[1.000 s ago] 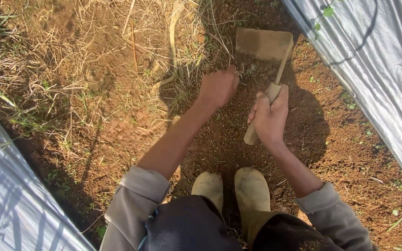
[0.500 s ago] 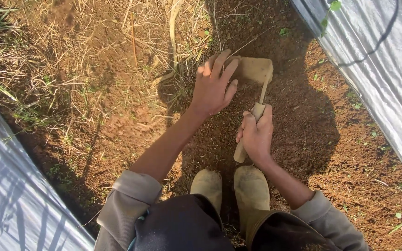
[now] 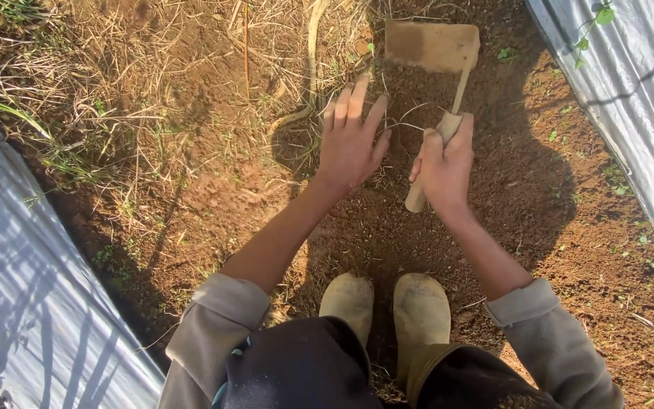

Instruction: The person uses a hand hoe to loosen the soil and remove weeds from a garden bed. They repeatedly strike the ground with the tool and pull out the uprooted grass and weeds by hand, clearing the area next to a plastic-covered row.

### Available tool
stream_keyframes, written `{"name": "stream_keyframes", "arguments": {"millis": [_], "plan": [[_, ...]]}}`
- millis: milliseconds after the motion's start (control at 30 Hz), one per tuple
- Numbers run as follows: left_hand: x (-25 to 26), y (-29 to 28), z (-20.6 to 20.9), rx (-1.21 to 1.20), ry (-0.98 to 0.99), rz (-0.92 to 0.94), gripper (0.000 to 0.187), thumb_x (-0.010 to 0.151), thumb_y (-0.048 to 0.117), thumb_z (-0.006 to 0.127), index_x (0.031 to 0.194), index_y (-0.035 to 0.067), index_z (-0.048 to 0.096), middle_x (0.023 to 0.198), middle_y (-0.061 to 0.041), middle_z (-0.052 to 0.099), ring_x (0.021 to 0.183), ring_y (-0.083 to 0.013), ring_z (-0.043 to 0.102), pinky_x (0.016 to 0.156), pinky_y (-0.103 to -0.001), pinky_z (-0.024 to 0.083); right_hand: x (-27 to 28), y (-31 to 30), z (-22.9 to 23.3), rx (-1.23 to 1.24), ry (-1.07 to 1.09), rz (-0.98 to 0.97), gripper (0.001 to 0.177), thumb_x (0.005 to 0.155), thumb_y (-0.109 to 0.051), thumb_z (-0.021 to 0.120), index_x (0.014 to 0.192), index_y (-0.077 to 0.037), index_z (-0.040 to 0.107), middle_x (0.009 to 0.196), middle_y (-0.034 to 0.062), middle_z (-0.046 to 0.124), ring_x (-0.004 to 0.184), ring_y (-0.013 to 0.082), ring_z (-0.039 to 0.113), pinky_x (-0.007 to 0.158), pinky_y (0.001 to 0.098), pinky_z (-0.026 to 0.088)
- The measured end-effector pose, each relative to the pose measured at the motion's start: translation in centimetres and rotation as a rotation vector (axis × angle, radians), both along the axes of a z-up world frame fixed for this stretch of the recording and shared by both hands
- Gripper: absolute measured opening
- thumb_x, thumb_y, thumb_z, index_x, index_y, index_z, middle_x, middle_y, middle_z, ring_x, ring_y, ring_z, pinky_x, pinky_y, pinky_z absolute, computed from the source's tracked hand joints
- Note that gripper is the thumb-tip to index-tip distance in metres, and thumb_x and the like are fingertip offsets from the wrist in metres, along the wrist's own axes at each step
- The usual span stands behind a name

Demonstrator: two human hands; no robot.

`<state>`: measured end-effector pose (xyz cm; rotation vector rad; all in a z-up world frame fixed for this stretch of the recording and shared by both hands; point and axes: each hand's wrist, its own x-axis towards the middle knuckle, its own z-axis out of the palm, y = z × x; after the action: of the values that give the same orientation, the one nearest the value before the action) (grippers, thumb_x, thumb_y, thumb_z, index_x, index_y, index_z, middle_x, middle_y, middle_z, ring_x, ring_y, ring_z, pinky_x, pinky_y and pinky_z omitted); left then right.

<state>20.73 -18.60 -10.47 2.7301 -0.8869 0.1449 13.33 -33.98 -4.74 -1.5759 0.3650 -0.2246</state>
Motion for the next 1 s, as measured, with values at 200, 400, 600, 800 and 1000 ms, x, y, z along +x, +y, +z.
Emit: {"name": "stream_keyframes", "arguments": {"millis": [200, 400, 600, 800, 1000], "plan": [[3.9, 0.3, -3.0, 0.093, 0.033, 0.194, 0.059, 0.104, 0.046, 0.060, 0.150, 0.015, 0.042, 0.125, -0.010, 0.067, 0.085, -0.0204, 0.073, 0.081, -0.041, 0.061, 2.0, -0.8, 3.7, -0.062, 0.164, -0.155, 0.014, 0.105, 0.000, 0.044, 0.104, -0.011, 0.037, 0.065, 0.0027, 0.046, 0.040, 0.0122, 0.046, 0.032, 0.0256, 0.043], [6.0, -0.7, 2.6, 0.297, 0.656, 0.208, 0.035, 0.103, 0.002, 0.039, 0.138, 0.002, 0.038, 0.126, -0.018, 0.064, 0.130, -0.0377, 0.056, 0.114, -0.048, 0.042, 4.7, 0.6, 1.8, 0.033, 0.064, -0.074, 0.012, 0.101, -0.002, 0.042, 0.100, -0.013, 0.036, 0.071, 0.0032, 0.048, 0.041, 0.0118, 0.047, 0.033, 0.0258, 0.042], [3.8, 0.3, -1.9, 0.235, 0.397, 0.156, 0.019, 0.099, 0.013, 0.056, 0.117, 0.010, 0.063, 0.106, -0.016, 0.075, 0.087, -0.0331, 0.077, 0.075, -0.056, 0.063, 2.7, 0.8, 1.8, -0.052, 0.031, 0.065, 0.004, 0.099, -0.001, 0.044, 0.102, -0.002, 0.046, 0.060, 0.0048, 0.051, 0.042, 0.0137, 0.057, 0.038, 0.0271, 0.049], [3.6, -0.4, 1.5, 0.179, 0.368, 0.142, 0.018, 0.104, 0.010, 0.051, 0.111, 0.004, 0.066, 0.092, -0.018, 0.076, 0.068, -0.0278, 0.077, 0.056, -0.041, 0.065, 3.4, 0.6, -0.7, -0.002, -0.098, 0.041, 0.009, 0.105, -0.005, 0.044, 0.110, -0.004, 0.037, 0.062, 0.0032, 0.049, 0.044, 0.0144, 0.059, 0.042, 0.0278, 0.050], [3.5, -0.1, 0.0, 0.119, 0.377, 0.122, 0.020, 0.103, 0.010, 0.048, 0.105, 0.002, 0.066, 0.080, -0.017, 0.074, 0.056, -0.0234, 0.072, 0.045, -0.036, 0.060, 2.1, -0.5, 0.2, -0.095, 0.029, 0.116, 0.003, 0.101, -0.001, 0.043, 0.102, -0.003, 0.044, 0.058, 0.0060, 0.053, 0.040, 0.0159, 0.058, 0.037, 0.0270, 0.046]]}}
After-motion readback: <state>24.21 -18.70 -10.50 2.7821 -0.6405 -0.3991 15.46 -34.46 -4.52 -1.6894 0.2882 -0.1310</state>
